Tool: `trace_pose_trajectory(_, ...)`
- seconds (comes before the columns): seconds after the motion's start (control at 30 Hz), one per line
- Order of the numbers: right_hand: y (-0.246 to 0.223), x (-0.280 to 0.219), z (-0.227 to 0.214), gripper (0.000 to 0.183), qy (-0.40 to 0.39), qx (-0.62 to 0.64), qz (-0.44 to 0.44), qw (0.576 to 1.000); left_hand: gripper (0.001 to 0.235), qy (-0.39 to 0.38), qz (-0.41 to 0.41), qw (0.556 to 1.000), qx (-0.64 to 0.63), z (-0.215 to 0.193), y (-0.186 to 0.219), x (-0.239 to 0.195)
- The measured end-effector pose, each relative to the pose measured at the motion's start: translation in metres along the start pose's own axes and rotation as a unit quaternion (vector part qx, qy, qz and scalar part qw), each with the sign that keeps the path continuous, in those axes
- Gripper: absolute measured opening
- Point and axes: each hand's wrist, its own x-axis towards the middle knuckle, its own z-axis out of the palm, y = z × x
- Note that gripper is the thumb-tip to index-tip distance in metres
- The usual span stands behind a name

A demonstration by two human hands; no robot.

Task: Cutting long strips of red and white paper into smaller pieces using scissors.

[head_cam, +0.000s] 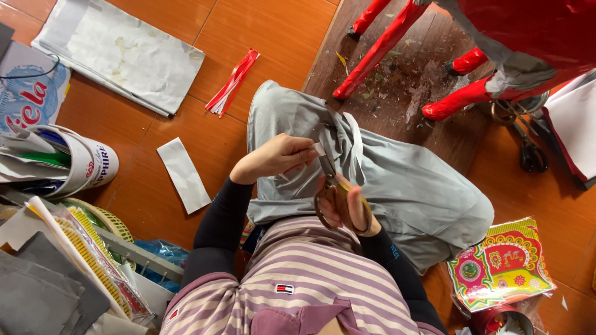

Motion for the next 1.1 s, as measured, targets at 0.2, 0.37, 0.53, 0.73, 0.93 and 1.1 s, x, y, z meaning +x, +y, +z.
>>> trace_pose_trajectory(0.2, 0.003, 0.001, -0.029, 0.072, 0.116, -0.113, -0.149, 0.975, 0.023, 0.008, 0.011, 0.997, 0.073, 0.001, -0.005, 0.004)
trace_pose_trajectory(0.37, -0.034, 0.026, -0.007, 0.057, 0.21, -0.262, -0.21, 0.918, 0.029, -0.011, -0.027, 0.999, 0.039, 0.03, 0.001, 0.01)
trace_pose_trajectory(0.53, -0.047, 0.026, -0.013, 0.053, 0.217, -0.258, -0.228, 0.913, 0.017, -0.037, 0.078, 0.994, 0.06, 0.035, -0.006, 0.016)
trace_pose_trajectory(0.73, -0.069, 0.021, -0.008, 0.046, 0.315, -0.228, -0.325, 0.862, 0.016, -0.069, 0.067, 0.991, 0.095, 0.025, -0.063, 0.011)
trace_pose_trajectory(0.93, -0.008, 0.027, -0.049, 0.032, 0.215, -0.106, -0.171, 0.956, 0.023, 0.121, 0.026, 0.964, -0.236, 0.016, -0.031, 0.033)
trace_pose_trajectory(1.1, 0.017, 0.028, -0.037, 0.065, 0.021, -0.231, -0.098, 0.968, 0.024, 0.218, 0.08, 0.826, -0.514, 0.006, -0.018, 0.052)
